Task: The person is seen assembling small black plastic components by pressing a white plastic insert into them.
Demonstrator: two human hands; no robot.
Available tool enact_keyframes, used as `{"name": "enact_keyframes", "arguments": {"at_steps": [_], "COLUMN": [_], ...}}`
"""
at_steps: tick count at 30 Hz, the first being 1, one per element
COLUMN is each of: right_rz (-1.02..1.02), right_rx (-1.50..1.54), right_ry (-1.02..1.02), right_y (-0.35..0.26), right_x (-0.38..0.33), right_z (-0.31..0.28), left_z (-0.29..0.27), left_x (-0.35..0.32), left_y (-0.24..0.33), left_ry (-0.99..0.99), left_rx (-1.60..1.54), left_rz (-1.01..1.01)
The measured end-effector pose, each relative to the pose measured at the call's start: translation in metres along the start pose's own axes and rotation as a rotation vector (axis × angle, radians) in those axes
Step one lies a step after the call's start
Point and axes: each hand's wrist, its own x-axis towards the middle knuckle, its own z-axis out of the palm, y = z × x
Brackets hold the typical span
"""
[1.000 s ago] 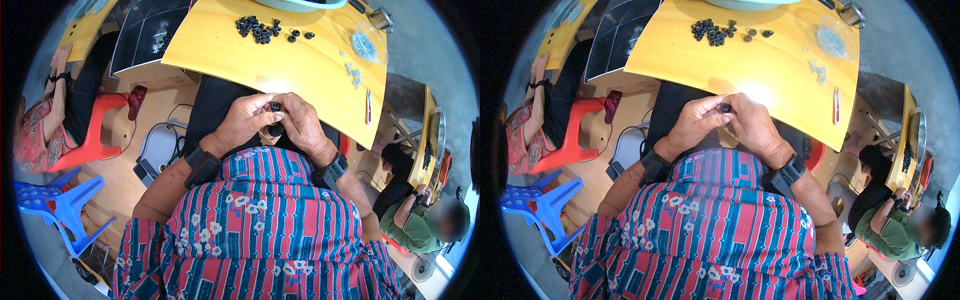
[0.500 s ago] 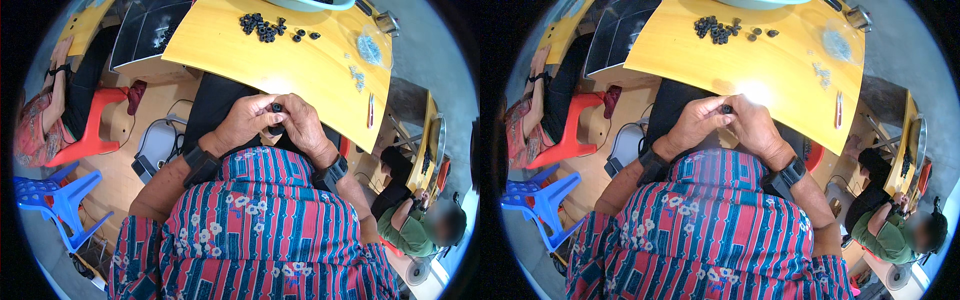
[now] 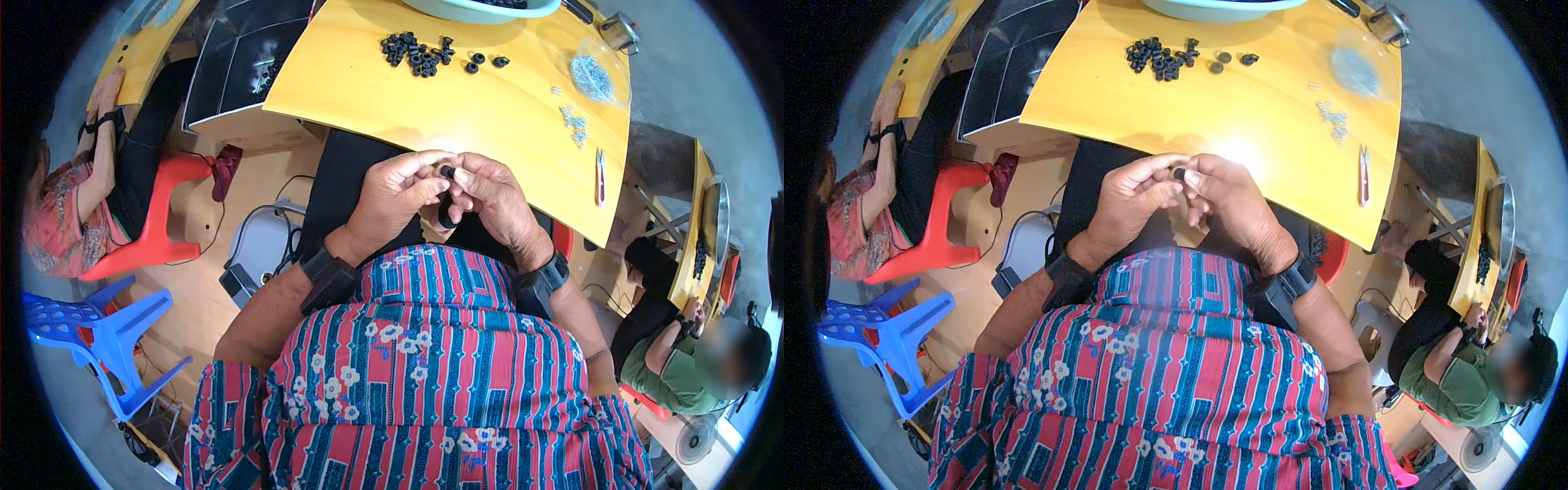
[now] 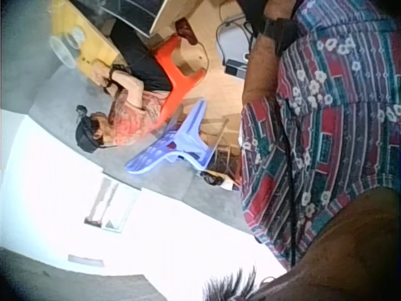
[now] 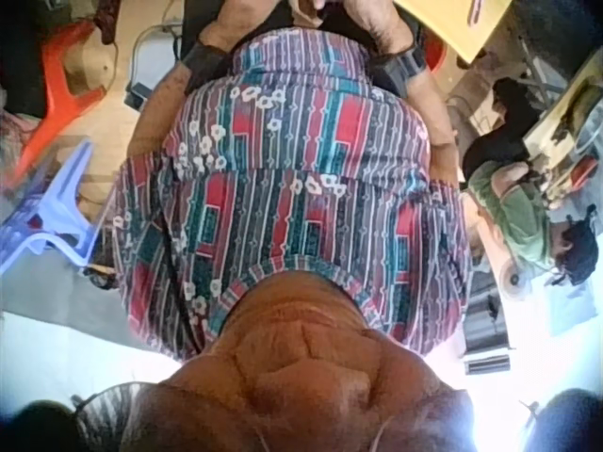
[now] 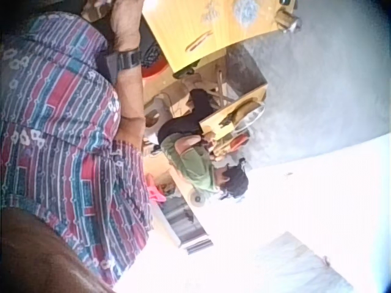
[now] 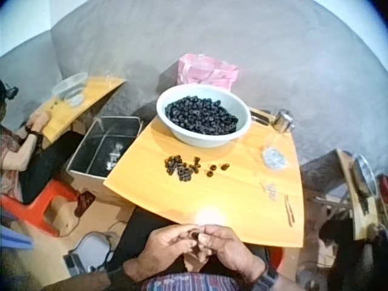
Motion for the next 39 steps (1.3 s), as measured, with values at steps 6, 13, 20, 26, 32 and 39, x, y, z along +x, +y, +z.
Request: {"name": "enact_keyframes", "arguments": {"at_steps": [6,13,20,26,32,39], "right_rz": [0.076,0.107,0.115,0.130,-0.069,-0.201], "right_rx": [0.240,0.419,0.439,0.147,0.048,-0.149], "right_ry": [-0.062,-0.138,-0.205,-0.001,0.237,0.291], "right_y": [0.003,0.014,0.018,-0.001,-0.002,0.003], "right_x": [-0.002,0.002,0.005,-0.002,-0.002,-0.001], "right_z": [-0.002,-0.007,-0.012,0.002,0.013,0.015], "left_z": [-0.003,-0.001,0.000,-0.007,-0.007,-0.009], "left_x": [0.005,0.004,0.005,0.004,0.005,0.005], "left_y": [-0.006,0.000,0.001,-0.009,-0.010,-0.012], "left_ry": [0.080,0.081,0.055,0.057,0.037,0.018], "left_rx": [0.287,0.240,0.159,0.178,0.058,-0.011], "left_rz": [0.166,0.153,0.141,0.146,0.048,0.021]}}
